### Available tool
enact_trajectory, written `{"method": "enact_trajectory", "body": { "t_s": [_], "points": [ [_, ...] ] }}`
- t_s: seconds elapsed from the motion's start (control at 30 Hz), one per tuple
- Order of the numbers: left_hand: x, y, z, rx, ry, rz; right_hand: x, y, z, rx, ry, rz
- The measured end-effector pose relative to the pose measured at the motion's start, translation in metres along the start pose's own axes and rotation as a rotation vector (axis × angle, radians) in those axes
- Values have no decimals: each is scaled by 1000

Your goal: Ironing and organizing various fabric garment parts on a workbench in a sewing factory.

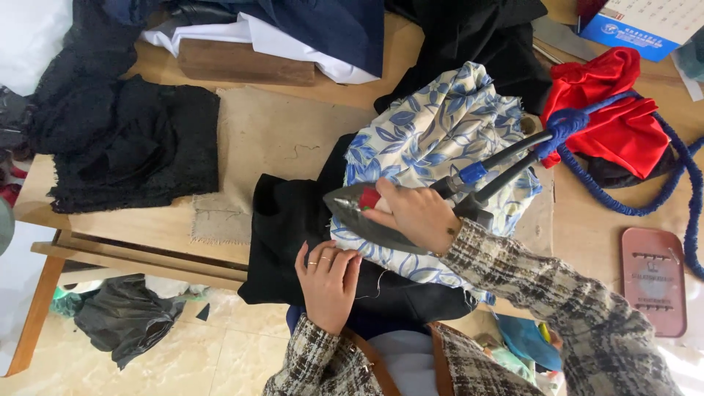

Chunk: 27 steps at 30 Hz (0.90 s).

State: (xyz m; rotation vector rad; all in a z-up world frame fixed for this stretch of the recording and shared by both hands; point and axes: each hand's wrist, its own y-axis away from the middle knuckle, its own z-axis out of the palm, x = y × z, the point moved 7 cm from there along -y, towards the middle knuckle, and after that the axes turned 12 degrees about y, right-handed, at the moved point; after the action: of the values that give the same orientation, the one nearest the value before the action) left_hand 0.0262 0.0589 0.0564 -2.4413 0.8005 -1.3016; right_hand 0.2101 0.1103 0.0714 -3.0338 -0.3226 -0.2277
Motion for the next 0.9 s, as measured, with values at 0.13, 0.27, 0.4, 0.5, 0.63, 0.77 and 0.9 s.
{"method": "enact_trajectory", "body": {
  "t_s": [0.13,0.27,0.4,0.5,0.63,0.77,0.9],
  "points": [
    [-1,2,-9,89,-46,-4,-4,21,-4,67,79,-100],
    [-7,0,-13,90,-84,-20,7,44,-7,14,97,-119],
    [-14,-3,-1,72,-114,-12,26,69,-3,-33,91,-67],
    [-27,-3,18,99,-119,-9,48,91,-9,-24,-24,64],
    [-28,-23,36,36,-176,60,78,129,3,-64,-54,132],
    [-38,-45,54,-7,-304,99,118,183,25,-81,-48,228],
    [-54,-52,73,-49,-366,73,168,241,41,-87,-47,297]
  ]
}}
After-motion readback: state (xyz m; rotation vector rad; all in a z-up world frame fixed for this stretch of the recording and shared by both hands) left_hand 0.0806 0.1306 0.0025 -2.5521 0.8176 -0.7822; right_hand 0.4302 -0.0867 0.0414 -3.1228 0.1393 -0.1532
